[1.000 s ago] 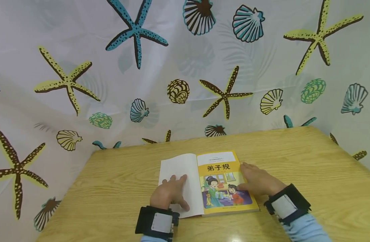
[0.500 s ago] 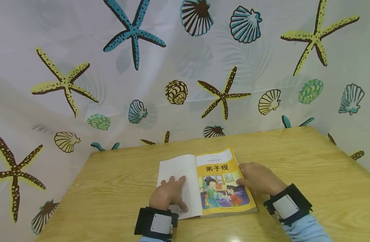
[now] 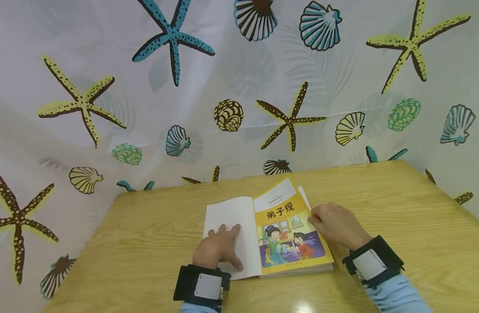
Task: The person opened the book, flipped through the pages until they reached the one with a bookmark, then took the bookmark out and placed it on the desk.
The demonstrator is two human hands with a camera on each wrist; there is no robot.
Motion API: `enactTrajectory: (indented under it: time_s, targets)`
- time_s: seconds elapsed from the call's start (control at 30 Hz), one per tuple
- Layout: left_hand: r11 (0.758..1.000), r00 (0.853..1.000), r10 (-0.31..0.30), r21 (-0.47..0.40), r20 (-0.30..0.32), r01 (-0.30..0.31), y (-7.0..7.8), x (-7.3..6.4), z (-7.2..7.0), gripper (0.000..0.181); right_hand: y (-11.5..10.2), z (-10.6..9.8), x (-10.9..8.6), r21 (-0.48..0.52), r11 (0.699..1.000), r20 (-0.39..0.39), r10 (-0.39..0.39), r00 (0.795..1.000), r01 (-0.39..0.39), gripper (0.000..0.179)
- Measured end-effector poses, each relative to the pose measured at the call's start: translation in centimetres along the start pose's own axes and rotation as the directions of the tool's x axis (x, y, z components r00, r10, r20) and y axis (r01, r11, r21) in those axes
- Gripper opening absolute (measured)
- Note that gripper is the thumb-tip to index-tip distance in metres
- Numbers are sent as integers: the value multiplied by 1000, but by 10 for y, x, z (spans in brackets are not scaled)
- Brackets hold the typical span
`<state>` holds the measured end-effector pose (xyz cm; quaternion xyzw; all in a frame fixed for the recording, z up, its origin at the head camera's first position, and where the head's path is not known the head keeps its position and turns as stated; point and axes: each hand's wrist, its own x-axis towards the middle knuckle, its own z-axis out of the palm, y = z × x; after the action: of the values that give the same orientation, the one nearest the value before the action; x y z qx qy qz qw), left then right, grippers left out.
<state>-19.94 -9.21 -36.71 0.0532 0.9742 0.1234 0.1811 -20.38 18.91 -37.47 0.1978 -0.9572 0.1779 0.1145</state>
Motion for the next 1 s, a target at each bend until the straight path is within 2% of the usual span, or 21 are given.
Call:
enactTrajectory:
  time_s: [0.17, 0.33, 0.5, 0.53, 0.6, 0.67, 0.73, 0.77, 0.8, 0.83, 0.9, 1.0]
  targets:
    - [1000, 1000, 2, 0, -4, -2, 1, 0, -1, 95, -1, 0, 1, -6, 1000, 31, 4, 999, -4, 40]
    - [1000, 1000, 10, -1, -17, -10, 0, 0, -3, 96, -1, -2, 2, 10, 1000, 22, 2, 1000, -2, 40]
    - [1000, 1000, 4, -17, 2, -4, -1, 1, -4, 97, -1, -2, 2, 27, 1000, 33, -8, 999, 7, 41]
    - [1000, 1000, 3, -18, 8, -3, -1, 2, -3, 97, -1, -2, 3, 54, 998, 35, -15, 999, 13, 40]
    - [1000, 1000, 1, -20, 12, -1, -1, 2, -3, 97, -3, -4, 4, 180, 984, 72, -31, 997, 18, 36]
    - [1000, 1000, -1, -19, 13, 2, -1, 2, -3, 97, -7, -7, 6, 352, 936, 115, -72, 991, 27, 31]
    - [1000, 1000, 0, -17, 18, 1, -1, 2, -3, 97, -15, -9, 7, 517, 856, 169, -121, 978, 16, 36]
    - [1000, 1000, -1, -15, 21, 1, -1, 2, -3, 97, -20, -10, 7, 569, 822, 197, -149, 969, 11, 42]
    - [1000, 1000, 0, -15, 24, 1, -1, 2, -3, 96, -24, -10, 7, 603, 797, 222, -176, 959, 6, 45]
    - [1000, 1000, -1, -15, 29, 1, -1, 1, -4, 96, -29, -8, 7, 614, 789, 243, -209, 947, 17, 47]
    - [1000, 999, 1, -17, 35, -1, -1, 1, -5, 96, -39, -4, 5, 603, 798, 305, -245, 921, 12, 49]
    - [999, 999, 25, -41, 20, -25, -2, -2, -5, 90, -53, 5, 1, 526, 849, 390, -278, 878, 35, 49]
